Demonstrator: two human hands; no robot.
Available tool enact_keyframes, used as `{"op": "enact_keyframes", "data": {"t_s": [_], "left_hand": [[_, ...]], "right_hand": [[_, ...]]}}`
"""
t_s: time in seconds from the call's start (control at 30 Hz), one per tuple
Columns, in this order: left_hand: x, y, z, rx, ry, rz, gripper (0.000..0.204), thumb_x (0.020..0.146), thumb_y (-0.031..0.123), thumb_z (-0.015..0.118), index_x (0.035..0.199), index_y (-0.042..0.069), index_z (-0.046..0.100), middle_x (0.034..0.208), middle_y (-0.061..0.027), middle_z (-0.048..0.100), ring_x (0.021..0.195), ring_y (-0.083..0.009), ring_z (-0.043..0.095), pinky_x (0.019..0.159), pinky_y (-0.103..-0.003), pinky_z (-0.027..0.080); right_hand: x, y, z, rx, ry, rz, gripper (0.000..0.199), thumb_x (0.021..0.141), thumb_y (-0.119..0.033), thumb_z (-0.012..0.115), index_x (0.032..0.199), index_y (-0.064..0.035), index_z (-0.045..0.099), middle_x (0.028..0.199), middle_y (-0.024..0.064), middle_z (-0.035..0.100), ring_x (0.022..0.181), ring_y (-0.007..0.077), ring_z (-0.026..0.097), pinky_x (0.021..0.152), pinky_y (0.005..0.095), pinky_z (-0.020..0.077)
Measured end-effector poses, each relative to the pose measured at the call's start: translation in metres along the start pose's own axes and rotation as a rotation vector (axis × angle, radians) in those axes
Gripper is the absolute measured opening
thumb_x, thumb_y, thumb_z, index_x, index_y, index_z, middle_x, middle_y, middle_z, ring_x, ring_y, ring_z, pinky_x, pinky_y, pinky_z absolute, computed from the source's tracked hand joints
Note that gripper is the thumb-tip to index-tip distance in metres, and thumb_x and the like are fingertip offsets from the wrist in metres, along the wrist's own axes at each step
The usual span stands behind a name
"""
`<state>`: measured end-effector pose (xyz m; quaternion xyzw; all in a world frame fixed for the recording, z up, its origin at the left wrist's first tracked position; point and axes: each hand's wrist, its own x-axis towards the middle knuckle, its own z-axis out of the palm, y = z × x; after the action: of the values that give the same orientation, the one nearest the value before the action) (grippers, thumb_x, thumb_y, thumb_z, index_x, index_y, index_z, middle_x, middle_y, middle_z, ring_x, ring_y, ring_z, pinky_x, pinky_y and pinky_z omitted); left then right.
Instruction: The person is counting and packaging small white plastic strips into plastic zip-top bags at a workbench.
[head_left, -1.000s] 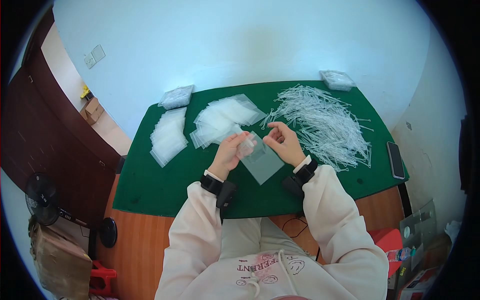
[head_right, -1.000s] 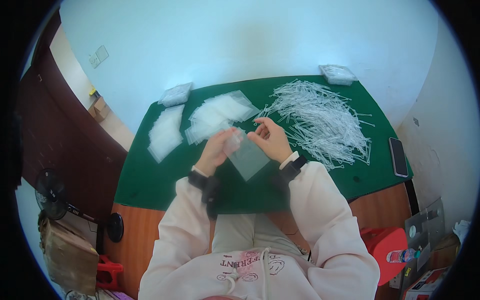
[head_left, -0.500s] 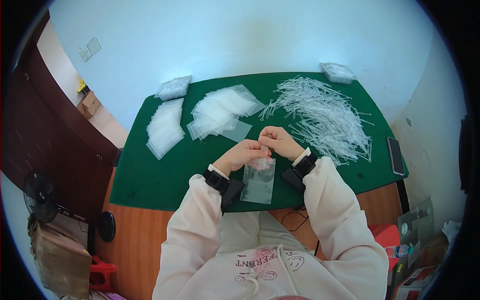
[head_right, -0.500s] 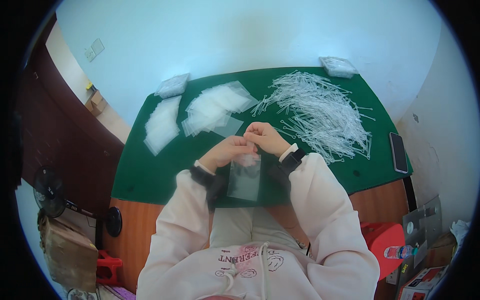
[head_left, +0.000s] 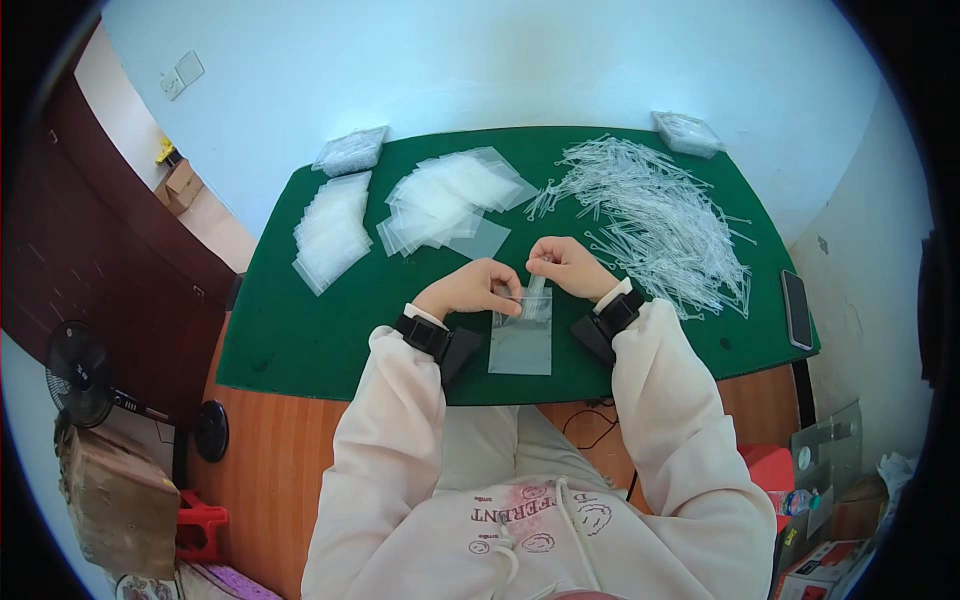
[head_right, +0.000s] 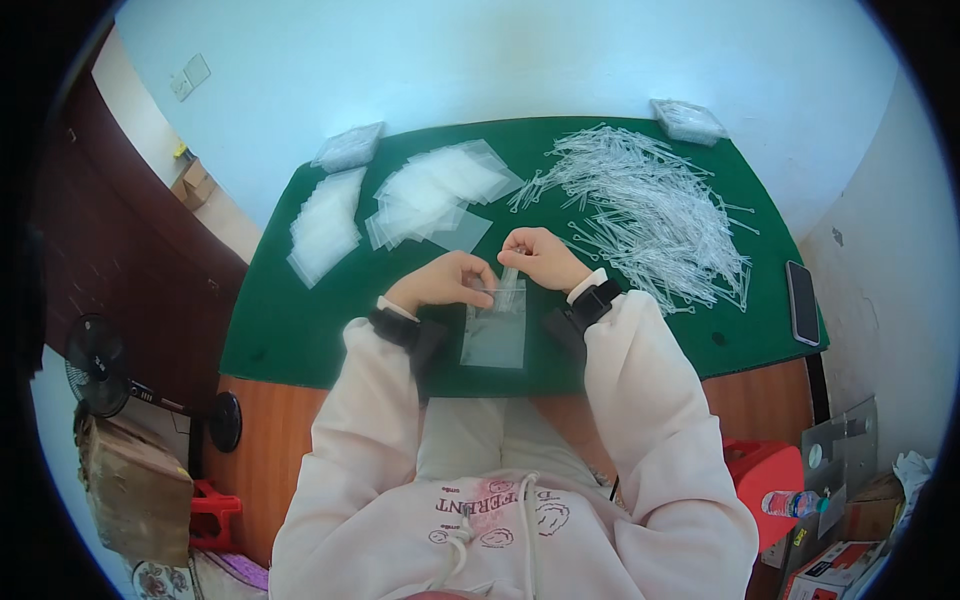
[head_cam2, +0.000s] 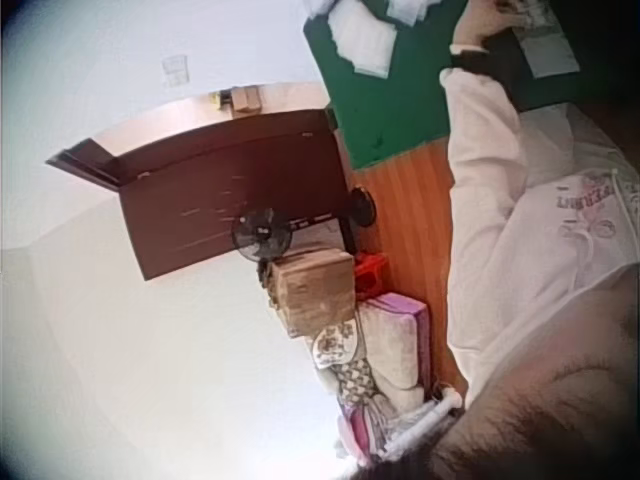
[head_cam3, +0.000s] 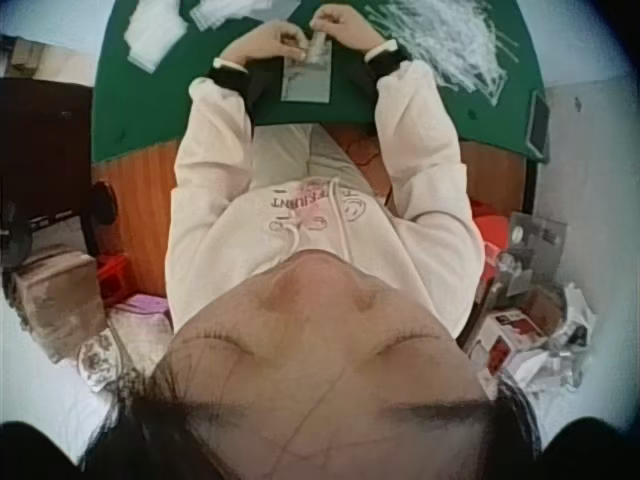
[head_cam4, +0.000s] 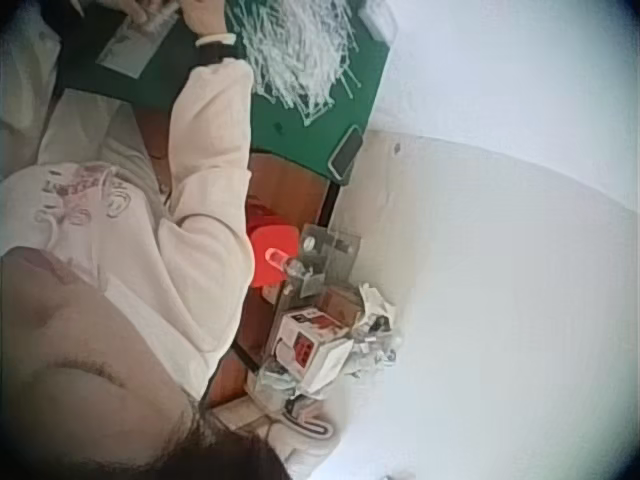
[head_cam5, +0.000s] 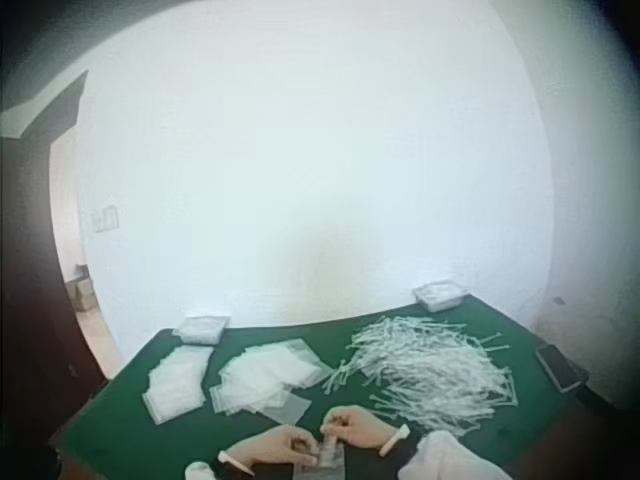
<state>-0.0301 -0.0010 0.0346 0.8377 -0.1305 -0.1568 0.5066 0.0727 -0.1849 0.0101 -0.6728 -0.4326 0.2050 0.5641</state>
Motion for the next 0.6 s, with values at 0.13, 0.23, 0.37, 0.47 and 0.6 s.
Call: {"op": "enact_keyframes", "data": {"t_s": [0.13, 0.23, 0.37, 0.47, 0.6], "left_hand": [[0.004, -0.009, 0.003, -0.019, 0.057, 0.069, 0.015, 0.071, 0.012, 0.072, 0.075, 0.005, 0.06, 0.069, 0.0038, 0.056, 0.063, -0.0037, 0.05, 0.055, -0.02, 0.038], [0.008, -0.011, 0.006, -0.09, 0.231, 0.215, 0.015, 0.072, 0.012, 0.072, 0.073, 0.004, 0.06, 0.07, 0.0037, 0.056, 0.061, -0.0039, 0.048, 0.055, -0.02, 0.038], [0.009, -0.012, 0.007, -0.119, 0.344, 0.303, 0.015, 0.072, 0.012, 0.071, 0.074, 0.004, 0.059, 0.074, 0.0036, 0.057, 0.061, -0.0035, 0.047, 0.054, -0.019, 0.037], [0.01, -0.01, 0.008, -0.185, 0.387, 0.314, 0.014, 0.073, 0.011, 0.071, 0.074, 0.004, 0.059, 0.076, 0.003, 0.057, 0.062, -0.0035, 0.048, 0.056, -0.019, 0.038], [0.011, -0.011, 0.004, -0.244, 0.439, 0.323, 0.01, 0.074, 0.004, 0.068, 0.077, 0.002, 0.059, 0.086, -0.0017, 0.058, 0.073, -0.0072, 0.052, 0.063, -0.022, 0.043]], "right_hand": [[-0.002, -0.006, 0.003, -0.017, -0.033, -0.013, 0.013, 0.081, -0.013, 0.06, 0.076, -0.002, 0.056, 0.063, -0.0042, 0.05, 0.057, 0.0033, 0.041, 0.051, 0.0203, 0.033], [-0.001, -0.007, 0.008, 0.105, -0.028, -0.117, 0.015, 0.084, -0.018, 0.058, 0.083, -0.0027, 0.057, 0.065, -0.0038, 0.051, 0.059, 0.0032, 0.042, 0.052, 0.0199, 0.0333], [-0.002, -0.018, 0.009, 0.106, 0.246, -0.108, 0.023, 0.091, -0.025, 0.048, 0.097, -0.0041, 0.056, 0.067, -0.0051, 0.045, 0.056, 0.0026, 0.038, 0.049, 0.0185, 0.0319], [-0.001, -0.019, 0.006, 0.124, 0.263, -0.058, 0.029, 0.092, -0.028, 0.043, 0.101, -0.0043, 0.056, 0.066, -0.0049, 0.045, 0.056, 0.0031, 0.039, 0.049, 0.0186, 0.0322], [-0.001, -0.013, 0.002, 0.125, 0.224, -0.037, 0.032, 0.094, -0.031, 0.04, 0.103, -0.0042, 0.056, 0.066, -0.0046, 0.045, 0.054, 0.0038, 0.039, 0.048, 0.0187, 0.0327]]}}
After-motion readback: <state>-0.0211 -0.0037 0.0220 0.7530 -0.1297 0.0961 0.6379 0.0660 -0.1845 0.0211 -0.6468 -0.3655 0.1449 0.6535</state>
